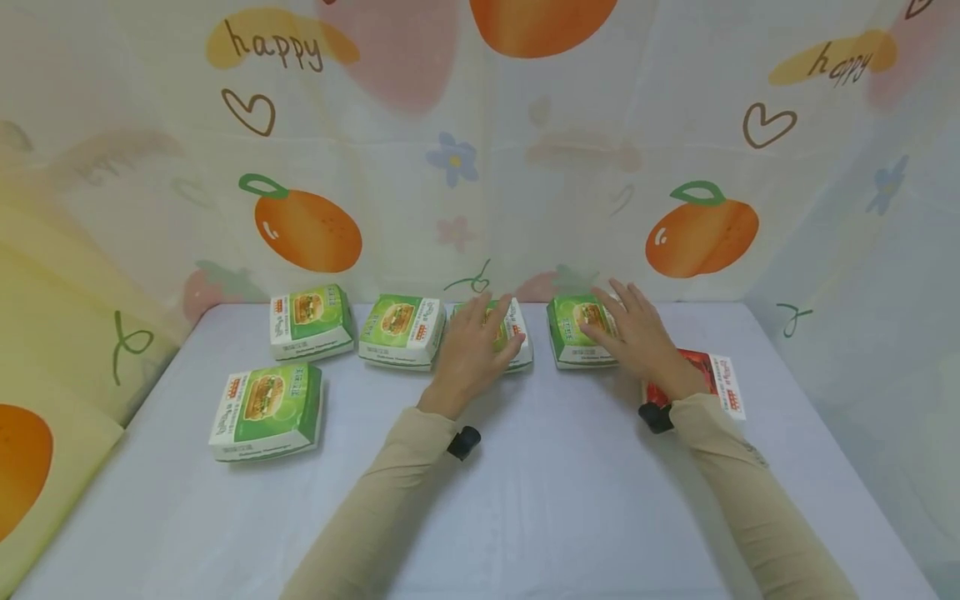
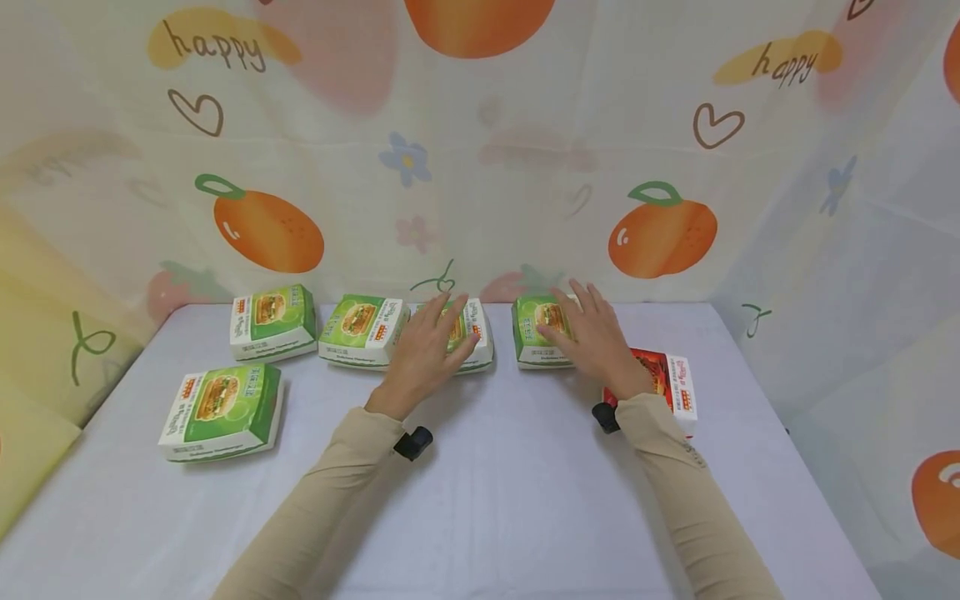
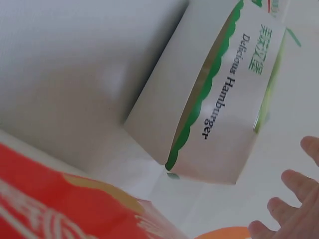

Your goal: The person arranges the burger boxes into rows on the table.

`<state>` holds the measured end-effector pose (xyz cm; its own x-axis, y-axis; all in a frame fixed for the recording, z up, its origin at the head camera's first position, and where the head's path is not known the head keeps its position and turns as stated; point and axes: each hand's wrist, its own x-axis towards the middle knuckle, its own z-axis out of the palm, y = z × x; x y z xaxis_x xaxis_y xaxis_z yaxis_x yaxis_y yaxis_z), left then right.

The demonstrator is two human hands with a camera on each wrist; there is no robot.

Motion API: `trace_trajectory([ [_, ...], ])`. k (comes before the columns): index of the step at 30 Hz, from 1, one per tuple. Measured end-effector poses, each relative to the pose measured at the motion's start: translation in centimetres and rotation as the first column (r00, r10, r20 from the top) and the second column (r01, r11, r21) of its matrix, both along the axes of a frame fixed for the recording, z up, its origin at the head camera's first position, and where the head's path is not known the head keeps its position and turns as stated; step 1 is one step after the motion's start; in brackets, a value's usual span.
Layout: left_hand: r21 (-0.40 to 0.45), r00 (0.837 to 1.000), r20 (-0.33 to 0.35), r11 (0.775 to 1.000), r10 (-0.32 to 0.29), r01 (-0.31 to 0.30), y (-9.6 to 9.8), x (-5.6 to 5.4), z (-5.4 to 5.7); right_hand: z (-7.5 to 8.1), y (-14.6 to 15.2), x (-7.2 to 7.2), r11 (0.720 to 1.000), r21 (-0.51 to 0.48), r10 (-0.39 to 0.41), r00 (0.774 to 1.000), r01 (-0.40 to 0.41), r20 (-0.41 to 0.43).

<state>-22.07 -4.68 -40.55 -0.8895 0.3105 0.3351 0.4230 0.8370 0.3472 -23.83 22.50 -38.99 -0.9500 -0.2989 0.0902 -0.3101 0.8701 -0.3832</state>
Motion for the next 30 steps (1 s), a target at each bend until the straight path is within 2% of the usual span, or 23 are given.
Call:
trace_trajectory([
  [5,0.019,1.0,-0.003,0.999,-0.026,0.026,0.9,0.1,-0.2,0.2,0.8,-0.2,0.999,-0.03,0.019,0.999,-0.017,0.039],
  [13,0.03,0.993,-0.083,0.996,-0.079,0.082,2.5,0.3,-0.4,0.2,1.9,-0.3,0.998,-0.059,0.014,0.995,-0.008,0.096],
  [17,0.068,0.99,-0.088,0.991,-0.111,0.117,3.4,0.5,-0.3,0.5,2.2,-0.3,0.997,-0.071,0.014,0.992,-0.005,0.126],
  [23,0.162,0.988,-0.009,0.975,-0.154,0.153,4.8,1.1,-0.2,0.6,2.6,-0.5,0.995,-0.096,0.022,0.986,-0.006,0.167],
  [30,0.227,0.976,0.122,0.963,-0.178,0.147,6.2,1.5,-0.4,0.4,3.0,-1.0,0.992,-0.127,0.052,0.982,-0.029,0.181],
])
